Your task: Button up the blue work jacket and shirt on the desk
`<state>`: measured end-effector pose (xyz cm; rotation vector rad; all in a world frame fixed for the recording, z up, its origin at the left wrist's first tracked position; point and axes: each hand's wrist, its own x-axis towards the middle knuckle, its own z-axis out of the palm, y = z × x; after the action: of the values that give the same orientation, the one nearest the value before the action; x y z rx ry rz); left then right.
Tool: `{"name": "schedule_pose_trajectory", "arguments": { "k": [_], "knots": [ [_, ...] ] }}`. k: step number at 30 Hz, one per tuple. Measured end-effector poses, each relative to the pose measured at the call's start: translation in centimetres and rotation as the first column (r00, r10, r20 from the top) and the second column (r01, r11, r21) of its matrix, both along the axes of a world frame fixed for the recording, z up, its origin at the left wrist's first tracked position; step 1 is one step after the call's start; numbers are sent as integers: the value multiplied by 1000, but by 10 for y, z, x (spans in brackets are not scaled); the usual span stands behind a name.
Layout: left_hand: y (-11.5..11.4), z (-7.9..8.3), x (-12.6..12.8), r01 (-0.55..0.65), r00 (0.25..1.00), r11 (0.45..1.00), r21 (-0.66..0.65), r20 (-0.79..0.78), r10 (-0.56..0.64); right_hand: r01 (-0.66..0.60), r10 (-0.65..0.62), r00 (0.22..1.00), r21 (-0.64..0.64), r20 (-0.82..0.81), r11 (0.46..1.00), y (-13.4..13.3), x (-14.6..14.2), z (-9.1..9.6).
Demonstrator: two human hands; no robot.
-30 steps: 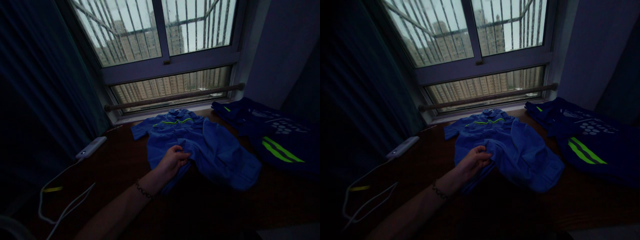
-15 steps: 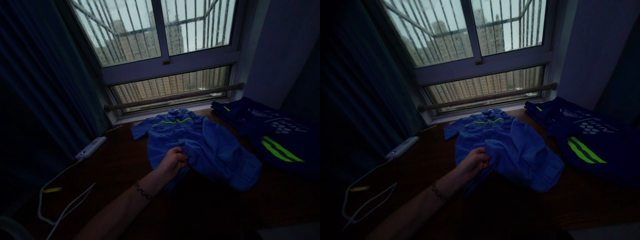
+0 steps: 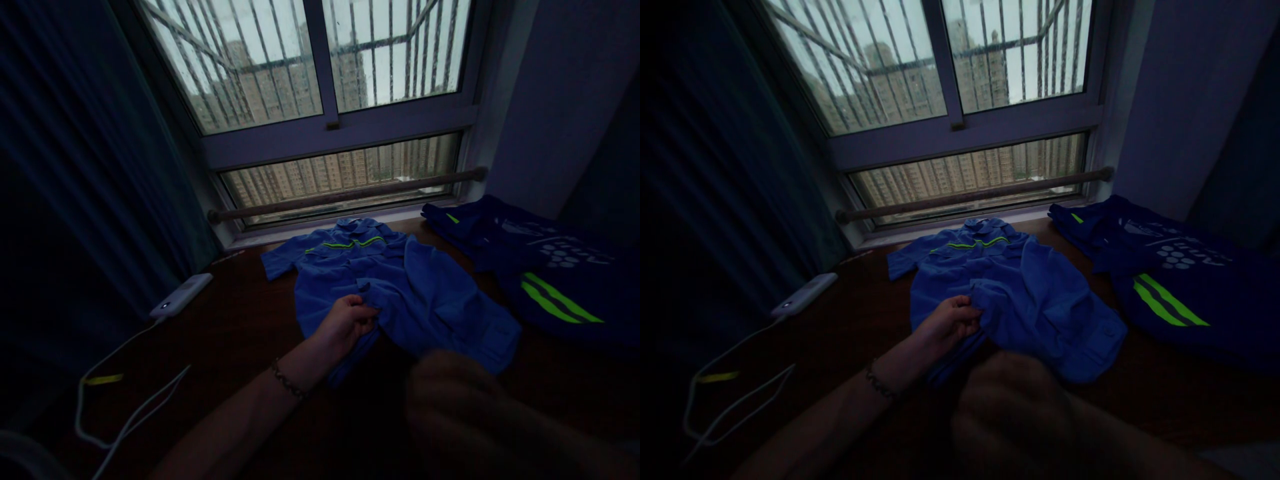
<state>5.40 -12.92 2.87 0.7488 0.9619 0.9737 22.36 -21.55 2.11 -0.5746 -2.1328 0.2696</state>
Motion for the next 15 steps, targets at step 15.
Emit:
{"name": "schedule_pose_trajectory", "arguments": {
  "k": [15],
  "knots": [
    [10,-26,-2,34,998,999,-16,-53,-35,16,-114,979,-493,-168,870,105,-10,-33]
  ]
}}
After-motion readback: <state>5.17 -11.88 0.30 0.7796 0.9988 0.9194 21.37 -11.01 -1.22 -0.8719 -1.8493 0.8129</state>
